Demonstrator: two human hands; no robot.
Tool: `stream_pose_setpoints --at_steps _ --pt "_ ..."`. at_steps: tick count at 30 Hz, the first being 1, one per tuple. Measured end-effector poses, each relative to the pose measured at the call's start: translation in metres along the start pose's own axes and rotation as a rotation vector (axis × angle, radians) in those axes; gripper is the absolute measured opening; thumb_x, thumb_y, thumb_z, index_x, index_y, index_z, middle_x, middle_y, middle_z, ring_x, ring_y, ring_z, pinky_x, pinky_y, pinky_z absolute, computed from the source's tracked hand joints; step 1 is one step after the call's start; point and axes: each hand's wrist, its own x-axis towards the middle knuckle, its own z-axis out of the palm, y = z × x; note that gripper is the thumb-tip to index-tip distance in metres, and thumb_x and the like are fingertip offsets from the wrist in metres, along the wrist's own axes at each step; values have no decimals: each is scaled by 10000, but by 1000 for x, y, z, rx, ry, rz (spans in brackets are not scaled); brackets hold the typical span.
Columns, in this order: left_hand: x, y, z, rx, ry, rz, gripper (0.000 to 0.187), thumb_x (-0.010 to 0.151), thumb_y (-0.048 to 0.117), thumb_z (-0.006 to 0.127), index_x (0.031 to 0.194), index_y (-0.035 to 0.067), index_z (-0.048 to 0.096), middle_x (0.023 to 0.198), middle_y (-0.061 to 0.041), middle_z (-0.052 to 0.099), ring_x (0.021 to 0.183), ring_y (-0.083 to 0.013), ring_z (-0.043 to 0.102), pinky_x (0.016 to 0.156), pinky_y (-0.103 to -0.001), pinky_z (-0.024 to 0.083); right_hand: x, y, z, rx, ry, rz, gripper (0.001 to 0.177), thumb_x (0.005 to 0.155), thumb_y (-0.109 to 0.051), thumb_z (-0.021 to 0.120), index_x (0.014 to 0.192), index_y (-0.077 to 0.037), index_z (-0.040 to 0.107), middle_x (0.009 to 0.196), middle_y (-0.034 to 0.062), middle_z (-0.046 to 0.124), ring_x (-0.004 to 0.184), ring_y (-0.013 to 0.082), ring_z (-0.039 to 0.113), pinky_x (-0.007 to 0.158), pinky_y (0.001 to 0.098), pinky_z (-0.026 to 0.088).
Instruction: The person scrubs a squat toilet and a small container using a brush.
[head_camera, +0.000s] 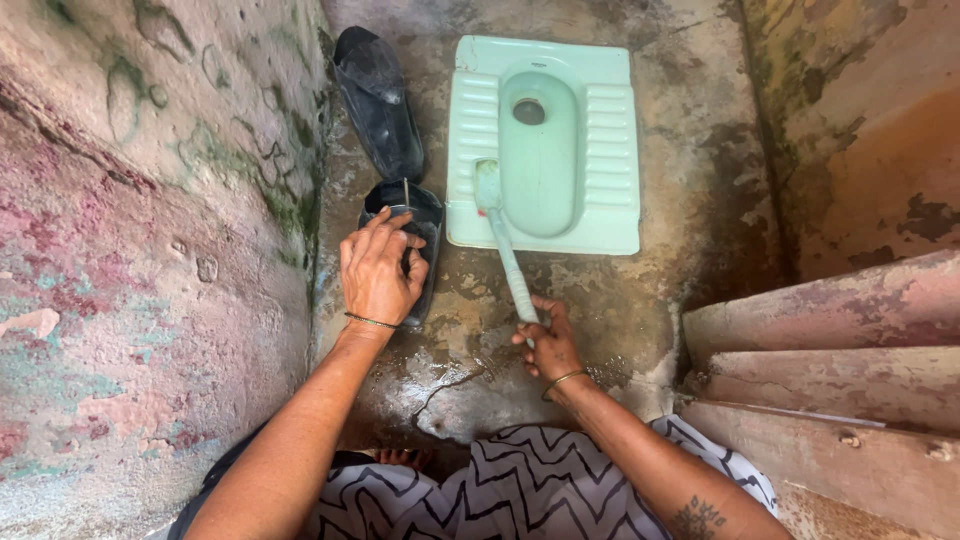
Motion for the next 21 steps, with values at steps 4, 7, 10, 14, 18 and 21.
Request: stream_pose_setpoints --at_steps 4,7,10,14,18,21 --pt "0 -1 1 6 1 6 145 791 57 698 923 115 709 1272 -53 699 1319 -277 577 1056 -427 399 -14 1 6 -53 -6 51 428 963 -46 487 1377 -147 442 855 117 709 434 115 448 339 253 378" --pt "0 0 1 15 -1 2 147 795 56 697 927 119 709 1276 -50 699 1319 -274 578 1058 -424 398 -18 2 6 -18 -46 53 479 950 -4 504 1407 -123 422 870 140 679 453 101 435 344 259 367" --pt "0 -1 2 20 1 5 140 800 58 699 926 119 708 1274 -47 700 1321 -277 577 1055 -425 396 -20 6 3 14 -69 65 502 938 14 506 1414 -116 412 900 140 675 456 101 428 346 258 360" --pt "0 -1 3 21 3 4 131 804 58 696 920 119 706 1269 -43 701 1325 -273 578 1057 -424 396 -21 6 -2 64 -52 91 516 931 -5 532 1419 -126 414 913 126 662 489 101 440 362 257 365" --pt "-1 -2 4 27 1 5 130 801 62 695 917 119 706 1269 -42 701 1325 -273 577 1053 -426 397 -24 2 -6 82 -53 104 521 933 -31 554 1426 -135 422 905 127 662 517 101 454 391 251 386" --pt "-1 -3 4 26 4 11 131 802 66 697 921 120 707 1272 -44 698 1329 -273 574 1054 -427 397 -26 0 -9 66 -66 102 518 932 -42 566 1419 -144 420 917 125 689 528 105 470 406 259 405"
